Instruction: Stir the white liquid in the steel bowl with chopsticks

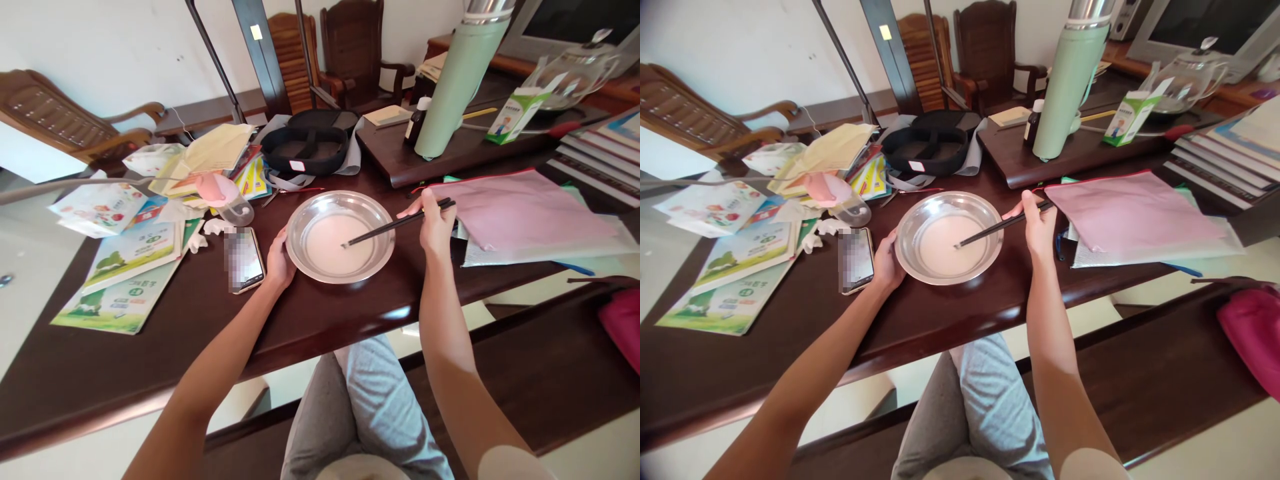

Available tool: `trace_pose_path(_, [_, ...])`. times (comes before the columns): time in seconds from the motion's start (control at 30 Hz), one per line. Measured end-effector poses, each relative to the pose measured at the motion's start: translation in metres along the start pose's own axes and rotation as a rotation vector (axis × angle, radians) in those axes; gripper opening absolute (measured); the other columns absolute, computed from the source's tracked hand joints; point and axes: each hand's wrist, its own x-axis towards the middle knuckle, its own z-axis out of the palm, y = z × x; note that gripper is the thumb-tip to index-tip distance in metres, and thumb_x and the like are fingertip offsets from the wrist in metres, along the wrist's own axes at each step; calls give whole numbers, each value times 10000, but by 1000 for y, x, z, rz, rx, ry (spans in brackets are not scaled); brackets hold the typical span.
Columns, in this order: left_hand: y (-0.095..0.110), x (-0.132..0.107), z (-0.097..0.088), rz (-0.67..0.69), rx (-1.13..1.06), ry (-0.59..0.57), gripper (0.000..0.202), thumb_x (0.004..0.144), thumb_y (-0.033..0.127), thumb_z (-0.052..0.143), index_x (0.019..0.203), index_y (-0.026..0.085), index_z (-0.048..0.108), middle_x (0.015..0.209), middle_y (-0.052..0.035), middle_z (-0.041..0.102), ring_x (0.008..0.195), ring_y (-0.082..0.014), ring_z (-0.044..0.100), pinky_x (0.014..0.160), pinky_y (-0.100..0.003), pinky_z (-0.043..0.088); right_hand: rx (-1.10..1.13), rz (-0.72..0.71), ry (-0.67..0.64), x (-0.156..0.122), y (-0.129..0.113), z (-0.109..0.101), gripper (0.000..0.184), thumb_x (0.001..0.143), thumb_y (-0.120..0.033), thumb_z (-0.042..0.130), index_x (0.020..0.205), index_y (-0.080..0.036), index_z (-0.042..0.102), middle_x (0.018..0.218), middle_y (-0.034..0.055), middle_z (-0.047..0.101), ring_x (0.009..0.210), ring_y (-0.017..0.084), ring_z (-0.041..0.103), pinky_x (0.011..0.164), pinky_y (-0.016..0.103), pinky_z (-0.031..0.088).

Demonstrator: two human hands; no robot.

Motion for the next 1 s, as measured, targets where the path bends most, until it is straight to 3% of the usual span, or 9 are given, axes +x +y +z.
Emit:
trace_pose_path(0.2, [0,0,0,-8,-12,-11,426,856,494,820,1205,251,857,1264,-88,907,1438,-403,763,1228,-524,614,-20,14,-284,-5,-6,6,697,845,-950,846,656,-295,701,633,17,770,737,294,860,776,451,718])
trace_pose_path(0.27, [-1,1,-1,-4,-11,-8,400,864,492,828,1184,253,860,1250,-83,908,1424,-396,771,1232,-517,608,-37,-3,-236,-3,-6,6,704,832,-962,845,658,-296,698,640,9,777,741,292,863,814,459,723])
trace_pose_path(0.33, [-1,1,-1,-2,-10,-4,383,865,490,833,1165,254,862,1240,-80,910,1413,-393,777,1232,-514,608,-40,-20,-103,-1,-5,4,725,858,-972,809,635,-299,658,605,-2,749,710,287,855,823,462,727])
trace_pose_path(0.43, [-1,1,-1,0,-7,-4,413,853,495,836,1181,246,861,1247,-87,910,1422,-399,773,1227,-522,616,-10,-14,6,0,-3,0,754,910,-977,744,603,-301,611,538,-7,681,633,272,824,755,443,717])
trace_pose_path(0.63, [0,1,-1,-13,-16,-3,394,880,480,815,1201,259,869,1267,-74,915,1397,-389,786,1193,-506,634,-28,20,-272,-5,-9,8,724,821,-981,836,639,-298,681,607,2,739,703,279,833,762,444,712])
trace_pose_path(0.73, [0,1,-1,-7,-7,1,397,863,490,825,1179,251,855,1261,-87,907,1432,-403,765,1221,-527,620,-34,-6,-169,-3,-7,7,720,845,-972,822,646,-301,654,615,-3,730,732,281,840,821,461,718])
trace_pose_path(0.83, [0,1,-1,1,4,-1,445,865,507,823,1225,248,850,1278,-92,902,1435,-406,763,1227,-538,616,3,-4,-23,-1,-2,2,714,925,-943,759,647,-303,609,575,-6,671,699,273,829,774,442,711])
trace_pose_path(0.9, [0,1,-1,3,2,-5,464,878,505,818,1264,251,852,1295,-91,903,1428,-402,768,1222,-529,618,18,11,-55,-2,-1,1,703,934,-931,758,652,-304,610,573,2,669,714,279,833,752,437,709])
trace_pose_path(1.0, [0,0,0,-8,-12,-13,465,900,480,802,1305,258,858,1308,-84,907,1422,-394,774,1211,-513,624,0,38,-232,-4,-3,3,690,865,-942,829,667,-304,655,619,18,733,773,305,850,778,460,719])
